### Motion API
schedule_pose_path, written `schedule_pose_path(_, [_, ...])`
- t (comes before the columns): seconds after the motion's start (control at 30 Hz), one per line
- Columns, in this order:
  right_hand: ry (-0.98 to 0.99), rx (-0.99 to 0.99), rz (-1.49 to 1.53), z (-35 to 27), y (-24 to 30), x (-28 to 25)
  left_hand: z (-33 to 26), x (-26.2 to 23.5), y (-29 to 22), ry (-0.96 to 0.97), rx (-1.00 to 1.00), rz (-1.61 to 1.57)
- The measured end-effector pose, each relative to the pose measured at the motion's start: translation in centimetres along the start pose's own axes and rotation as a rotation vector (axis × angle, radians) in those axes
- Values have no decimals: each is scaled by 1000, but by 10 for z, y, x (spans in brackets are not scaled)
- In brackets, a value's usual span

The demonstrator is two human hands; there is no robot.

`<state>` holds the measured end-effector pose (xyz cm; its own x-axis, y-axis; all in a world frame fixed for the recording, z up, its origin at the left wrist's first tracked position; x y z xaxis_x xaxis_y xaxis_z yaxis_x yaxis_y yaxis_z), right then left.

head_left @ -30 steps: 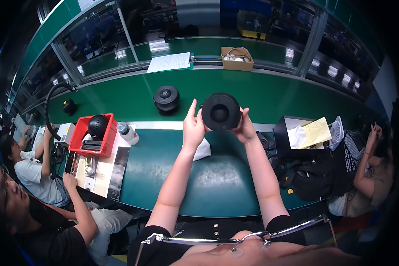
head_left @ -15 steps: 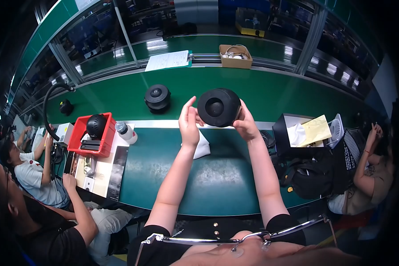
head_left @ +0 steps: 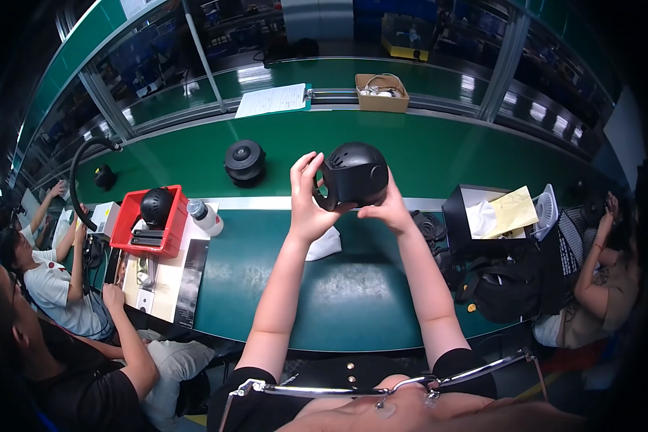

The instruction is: Cleaning and inspecting black dome-shaped camera housing components with a cloth at an assembly station.

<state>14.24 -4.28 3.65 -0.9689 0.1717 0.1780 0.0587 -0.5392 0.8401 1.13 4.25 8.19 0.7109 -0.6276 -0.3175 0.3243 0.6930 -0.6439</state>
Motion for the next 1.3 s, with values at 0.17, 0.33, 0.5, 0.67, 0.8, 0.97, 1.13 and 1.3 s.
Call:
schedule_pose_path(0.17, [-59,-9,-135,1,-6,-2,1,1,12,11,-20,-112])
schedule_pose_path(0.33, [-112,-110,-482,3,21,2,1,1,23,66,-60,-227])
schedule_pose_path(0.5, [-215,-73,-703,-4,34,-8,-25,5,51,255,-385,156])
schedule_pose_path(0.67, [-255,-104,-313,-5,15,-33,-133,55,79,825,-299,751])
schedule_pose_path(0.8, [-156,22,339,-8,8,-26,-123,36,81,564,-289,332])
schedule_pose_path(0.97, [-138,103,449,-5,-11,-21,-35,-22,-41,-117,154,165])
schedule_pose_path(1.13, [-143,117,445,-5,-39,-30,16,54,-52,411,280,644])
schedule_pose_path(1.3, [-133,132,349,-8,-22,-34,44,40,-28,301,118,566])
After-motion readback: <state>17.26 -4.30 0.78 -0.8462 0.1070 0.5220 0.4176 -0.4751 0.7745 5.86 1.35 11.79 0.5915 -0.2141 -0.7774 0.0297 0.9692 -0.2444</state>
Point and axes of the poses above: each hand's wrist, its own z-axis towards the middle knuckle, its own x-axis out of the palm, y = z × x, the point moved 7 cm from there along z, towards the middle knuckle, and after that the axes turned 11 degrees about y, right-handed, at the moved point
